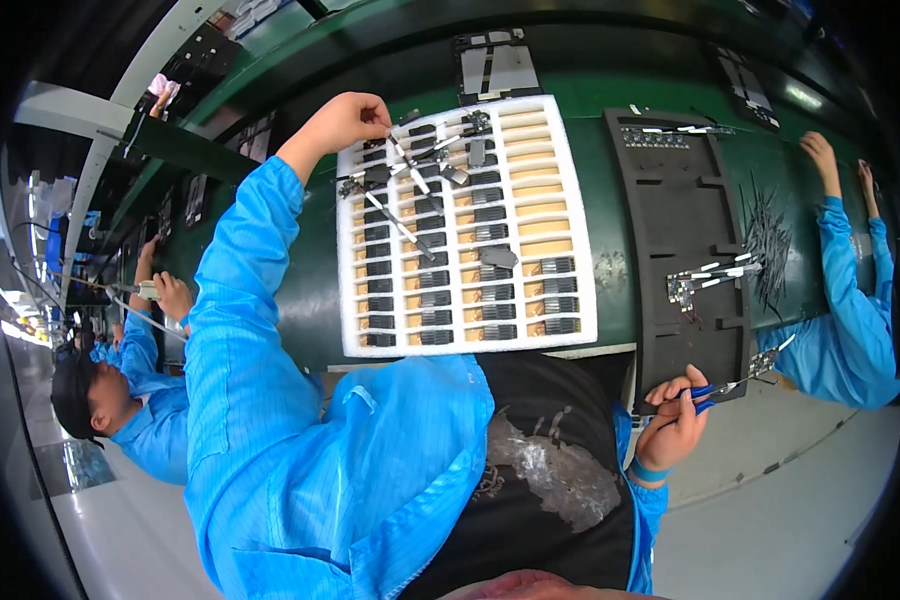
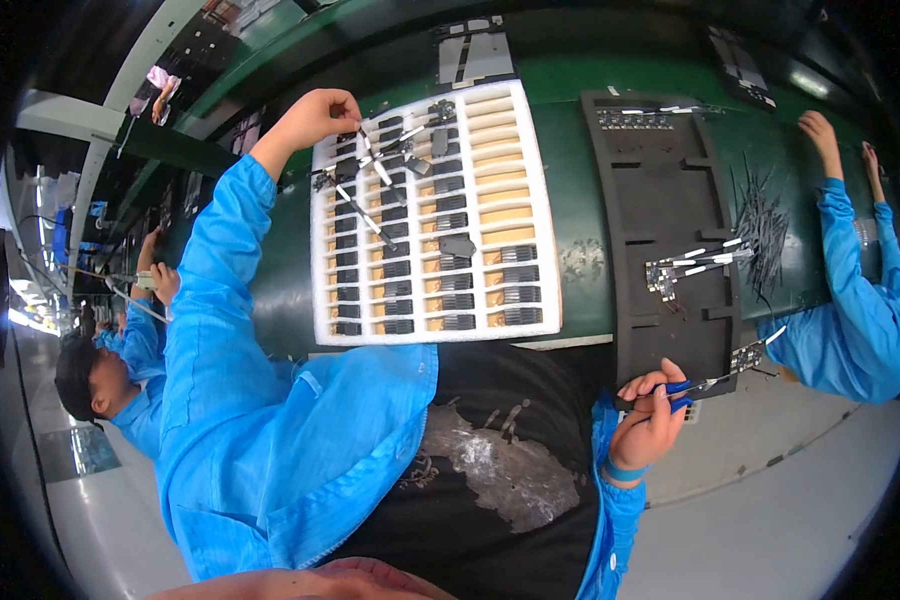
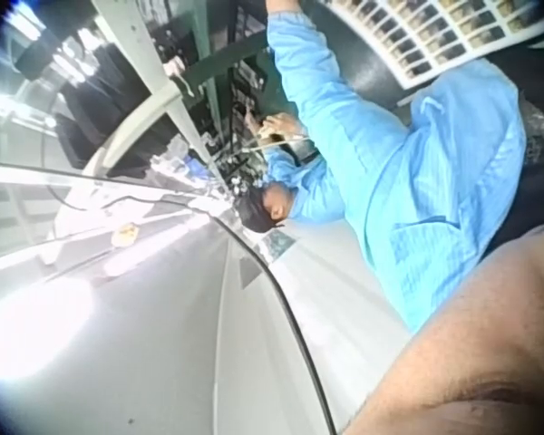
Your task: The person assembles electronic circuit boards by trimming connector wires with pliers and connecting components from a component tray to the circuit boards.
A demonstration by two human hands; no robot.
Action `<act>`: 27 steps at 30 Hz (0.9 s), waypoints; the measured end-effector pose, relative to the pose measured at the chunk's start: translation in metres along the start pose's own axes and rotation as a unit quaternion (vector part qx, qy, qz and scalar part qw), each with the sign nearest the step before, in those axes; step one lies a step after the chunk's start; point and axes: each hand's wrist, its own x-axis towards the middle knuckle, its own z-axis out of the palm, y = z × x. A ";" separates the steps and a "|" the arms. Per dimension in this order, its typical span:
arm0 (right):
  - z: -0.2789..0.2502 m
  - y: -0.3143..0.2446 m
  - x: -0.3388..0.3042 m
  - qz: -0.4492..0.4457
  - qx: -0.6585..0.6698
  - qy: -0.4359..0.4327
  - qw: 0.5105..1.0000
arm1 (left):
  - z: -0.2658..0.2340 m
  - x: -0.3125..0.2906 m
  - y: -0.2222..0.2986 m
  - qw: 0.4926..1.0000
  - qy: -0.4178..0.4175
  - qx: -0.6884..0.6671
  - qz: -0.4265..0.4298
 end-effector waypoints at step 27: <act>0.002 0.005 -0.007 0.014 -0.004 0.015 1.000 | 0.011 0.038 -0.027 0.953 -0.072 -0.193 -0.222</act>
